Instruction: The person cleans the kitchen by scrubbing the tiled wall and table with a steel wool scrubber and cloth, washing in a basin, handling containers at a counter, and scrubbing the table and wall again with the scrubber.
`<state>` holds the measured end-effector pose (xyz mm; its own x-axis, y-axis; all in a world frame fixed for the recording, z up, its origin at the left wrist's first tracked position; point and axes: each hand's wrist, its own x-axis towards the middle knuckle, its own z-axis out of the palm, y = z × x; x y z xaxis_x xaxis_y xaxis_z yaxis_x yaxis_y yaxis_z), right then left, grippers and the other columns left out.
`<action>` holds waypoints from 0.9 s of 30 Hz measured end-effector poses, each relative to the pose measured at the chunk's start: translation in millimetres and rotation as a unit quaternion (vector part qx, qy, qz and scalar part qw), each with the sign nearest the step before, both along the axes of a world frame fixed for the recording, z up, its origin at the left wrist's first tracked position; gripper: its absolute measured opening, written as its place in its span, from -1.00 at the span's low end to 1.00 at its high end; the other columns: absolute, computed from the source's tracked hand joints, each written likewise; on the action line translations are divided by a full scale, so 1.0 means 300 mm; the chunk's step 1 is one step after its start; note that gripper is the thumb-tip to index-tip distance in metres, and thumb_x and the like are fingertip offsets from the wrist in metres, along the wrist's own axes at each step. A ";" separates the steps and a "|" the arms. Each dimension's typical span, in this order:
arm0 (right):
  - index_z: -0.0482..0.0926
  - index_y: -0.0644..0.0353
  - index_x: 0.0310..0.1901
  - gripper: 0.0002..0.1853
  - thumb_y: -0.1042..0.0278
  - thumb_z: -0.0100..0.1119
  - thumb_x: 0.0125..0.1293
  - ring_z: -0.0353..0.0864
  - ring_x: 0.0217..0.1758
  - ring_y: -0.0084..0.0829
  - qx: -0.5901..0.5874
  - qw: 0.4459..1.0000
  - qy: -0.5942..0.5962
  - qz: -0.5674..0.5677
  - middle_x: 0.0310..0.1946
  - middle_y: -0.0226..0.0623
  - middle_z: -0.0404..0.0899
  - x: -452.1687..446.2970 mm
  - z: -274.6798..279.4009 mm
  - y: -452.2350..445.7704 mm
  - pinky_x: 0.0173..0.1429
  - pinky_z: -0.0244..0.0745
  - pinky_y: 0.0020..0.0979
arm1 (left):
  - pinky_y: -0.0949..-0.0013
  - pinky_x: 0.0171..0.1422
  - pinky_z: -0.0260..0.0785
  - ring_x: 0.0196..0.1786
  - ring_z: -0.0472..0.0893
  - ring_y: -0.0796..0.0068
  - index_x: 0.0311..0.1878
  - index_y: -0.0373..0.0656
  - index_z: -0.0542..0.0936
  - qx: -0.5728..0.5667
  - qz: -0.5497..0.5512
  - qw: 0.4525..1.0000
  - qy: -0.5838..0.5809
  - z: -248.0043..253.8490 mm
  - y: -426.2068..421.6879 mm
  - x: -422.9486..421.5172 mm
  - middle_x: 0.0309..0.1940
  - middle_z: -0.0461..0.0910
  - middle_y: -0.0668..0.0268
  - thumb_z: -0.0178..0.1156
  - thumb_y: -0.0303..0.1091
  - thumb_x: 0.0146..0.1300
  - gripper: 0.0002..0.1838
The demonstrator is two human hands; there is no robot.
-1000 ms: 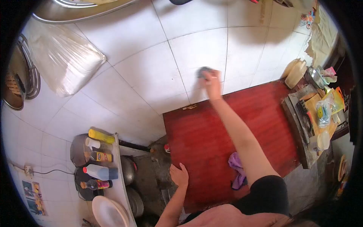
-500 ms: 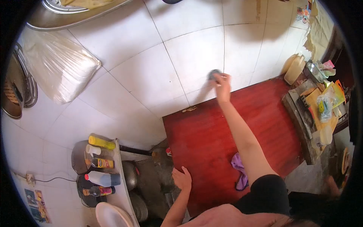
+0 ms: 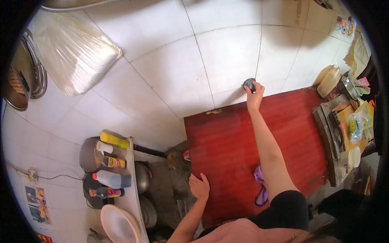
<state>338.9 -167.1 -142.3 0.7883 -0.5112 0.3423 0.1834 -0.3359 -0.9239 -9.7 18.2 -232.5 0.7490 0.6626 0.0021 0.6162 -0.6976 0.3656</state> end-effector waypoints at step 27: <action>0.52 0.26 -0.09 -0.74 0.43 0.22 0.17 0.44 -0.02 -0.15 -0.063 0.997 0.040 0.000 -0.06 -0.08 0.34 -0.037 -0.094 -0.032 0.09 0.40 -0.25 | 0.12 0.07 0.38 -0.01 0.47 -0.03 0.07 -0.43 0.33 0.033 -0.021 0.999 -0.030 -0.036 0.012 0.002 -0.08 0.47 -0.07 -0.03 -0.08 0.31 -0.47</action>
